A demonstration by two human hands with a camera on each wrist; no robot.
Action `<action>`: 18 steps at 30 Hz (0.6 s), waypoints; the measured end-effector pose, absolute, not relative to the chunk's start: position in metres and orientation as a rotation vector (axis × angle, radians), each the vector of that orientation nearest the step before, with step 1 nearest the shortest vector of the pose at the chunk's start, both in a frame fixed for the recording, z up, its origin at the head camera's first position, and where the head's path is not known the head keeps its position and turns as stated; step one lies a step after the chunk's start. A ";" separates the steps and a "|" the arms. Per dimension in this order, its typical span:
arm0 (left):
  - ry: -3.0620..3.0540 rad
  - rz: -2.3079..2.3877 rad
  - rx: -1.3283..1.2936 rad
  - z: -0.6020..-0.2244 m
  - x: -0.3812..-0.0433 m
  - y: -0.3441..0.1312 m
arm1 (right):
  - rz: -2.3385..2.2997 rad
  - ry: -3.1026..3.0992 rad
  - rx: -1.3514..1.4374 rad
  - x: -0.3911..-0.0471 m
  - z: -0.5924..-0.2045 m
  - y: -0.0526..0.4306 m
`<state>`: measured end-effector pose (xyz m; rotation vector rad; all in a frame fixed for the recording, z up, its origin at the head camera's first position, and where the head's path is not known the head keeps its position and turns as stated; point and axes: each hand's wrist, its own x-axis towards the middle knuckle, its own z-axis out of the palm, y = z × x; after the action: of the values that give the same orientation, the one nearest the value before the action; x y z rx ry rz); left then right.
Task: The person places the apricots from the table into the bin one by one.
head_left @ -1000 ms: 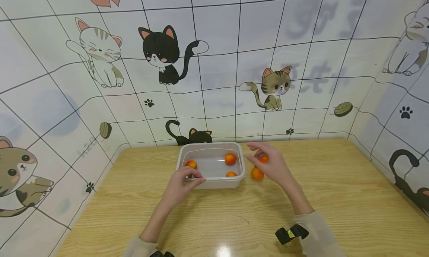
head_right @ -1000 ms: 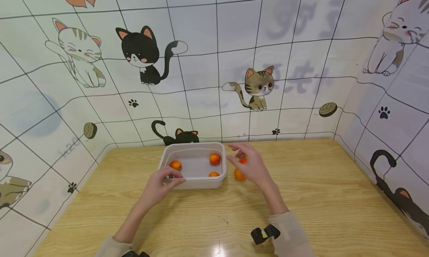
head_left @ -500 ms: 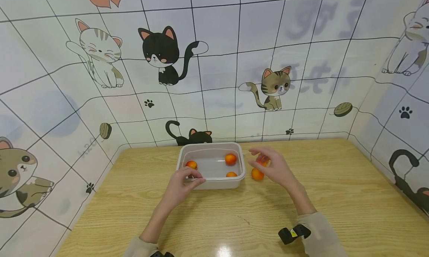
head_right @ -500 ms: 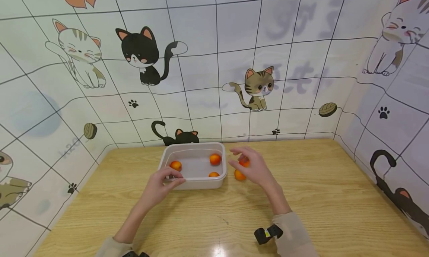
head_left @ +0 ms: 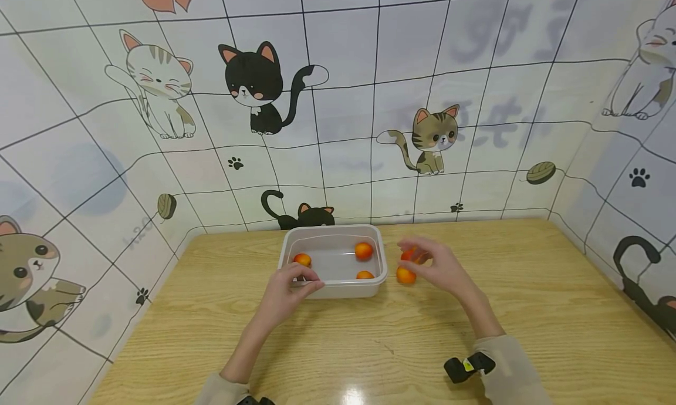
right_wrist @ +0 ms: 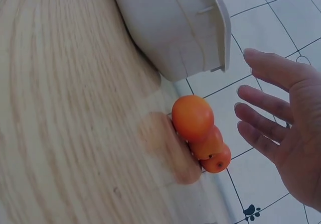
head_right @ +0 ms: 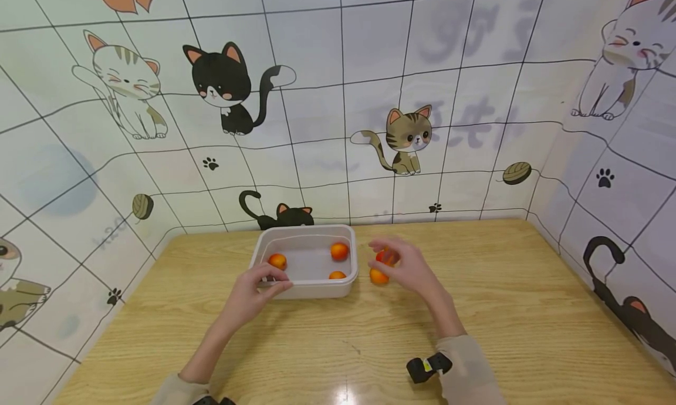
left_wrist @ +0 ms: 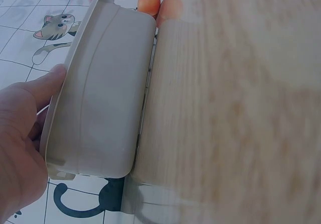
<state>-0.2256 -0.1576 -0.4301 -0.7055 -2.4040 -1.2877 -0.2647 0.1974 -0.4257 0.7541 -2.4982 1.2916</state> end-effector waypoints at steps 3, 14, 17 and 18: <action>-2.405 -1.289 -0.705 -0.430 -0.225 -0.158 | 1.303 -2.529 0.763 -0.265 -0.428 0.199; -2.407 -1.298 -0.697 -0.430 -0.225 -0.158 | 1.308 -2.606 0.750 -0.268 -0.440 0.208; -2.407 -1.297 -0.695 -0.430 -0.225 -0.158 | 1.304 -2.620 0.753 -0.269 -0.443 0.209; -2.407 -1.297 -0.695 -0.430 -0.225 -0.157 | 1.305 -2.626 0.749 -0.269 -0.444 0.209</action>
<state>-0.2251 -0.1574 -0.4300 -0.6947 -2.4070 -1.2974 -0.2691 0.2092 -0.4436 0.7493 -2.6258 1.3053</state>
